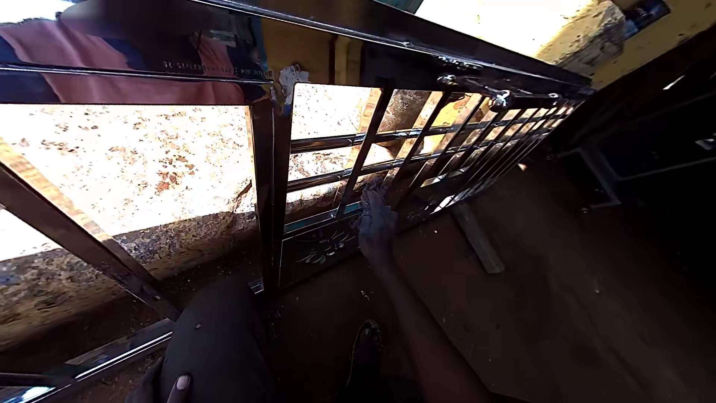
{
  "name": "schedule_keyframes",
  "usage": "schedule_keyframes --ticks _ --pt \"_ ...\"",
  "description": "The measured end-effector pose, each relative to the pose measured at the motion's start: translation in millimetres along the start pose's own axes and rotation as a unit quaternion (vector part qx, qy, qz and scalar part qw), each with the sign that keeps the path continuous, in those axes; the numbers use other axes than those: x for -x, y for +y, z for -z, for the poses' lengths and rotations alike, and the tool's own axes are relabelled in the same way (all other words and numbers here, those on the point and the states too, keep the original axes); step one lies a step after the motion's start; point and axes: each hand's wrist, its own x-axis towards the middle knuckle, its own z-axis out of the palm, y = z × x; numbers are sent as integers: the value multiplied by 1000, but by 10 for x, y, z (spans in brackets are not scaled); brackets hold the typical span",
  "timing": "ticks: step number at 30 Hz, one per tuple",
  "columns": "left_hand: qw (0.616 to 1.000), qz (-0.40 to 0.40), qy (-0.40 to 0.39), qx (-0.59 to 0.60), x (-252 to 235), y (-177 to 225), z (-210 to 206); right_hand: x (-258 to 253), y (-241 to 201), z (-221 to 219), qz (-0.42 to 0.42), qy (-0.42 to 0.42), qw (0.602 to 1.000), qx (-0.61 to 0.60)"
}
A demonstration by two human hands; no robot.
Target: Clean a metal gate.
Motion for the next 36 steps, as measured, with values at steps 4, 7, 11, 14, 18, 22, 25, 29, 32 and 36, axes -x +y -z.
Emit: schedule_keyframes --ticks 4,7,11,14,18,22,25,29,32,36 --pt "1000 3 3 -3 -29 31 -35 285 -219 -101 67 19 996 -58" --pt "1000 7 2 -1 8 10 -25 -38 281 75 114 4 993 42" --pt "1000 17 10 5 17 37 -39 -512 8 330 26 -235 946 221" --pt "1000 24 5 4 60 81 -24 -804 -346 393 -72 -371 887 267" --pt "999 26 20 22 50 55 -17 -258 -29 410 15 -264 939 218" --pt "999 31 28 -1 74 132 -25 594 939 684 -159 -527 832 75" --pt "995 -58 64 -45 29 329 -135 426 1109 1001 -289 -431 853 -57" --pt "970 -208 121 30 -227 974 -483 -39 505 1137 -229 -144 941 -204" --pt "968 -238 -62 48 -523 1525 -850 -193 369 786 -107 110 979 -137" --pt "890 -209 -400 -61 -757 1928 -1239 -47 382 257 -45 -4 995 86"
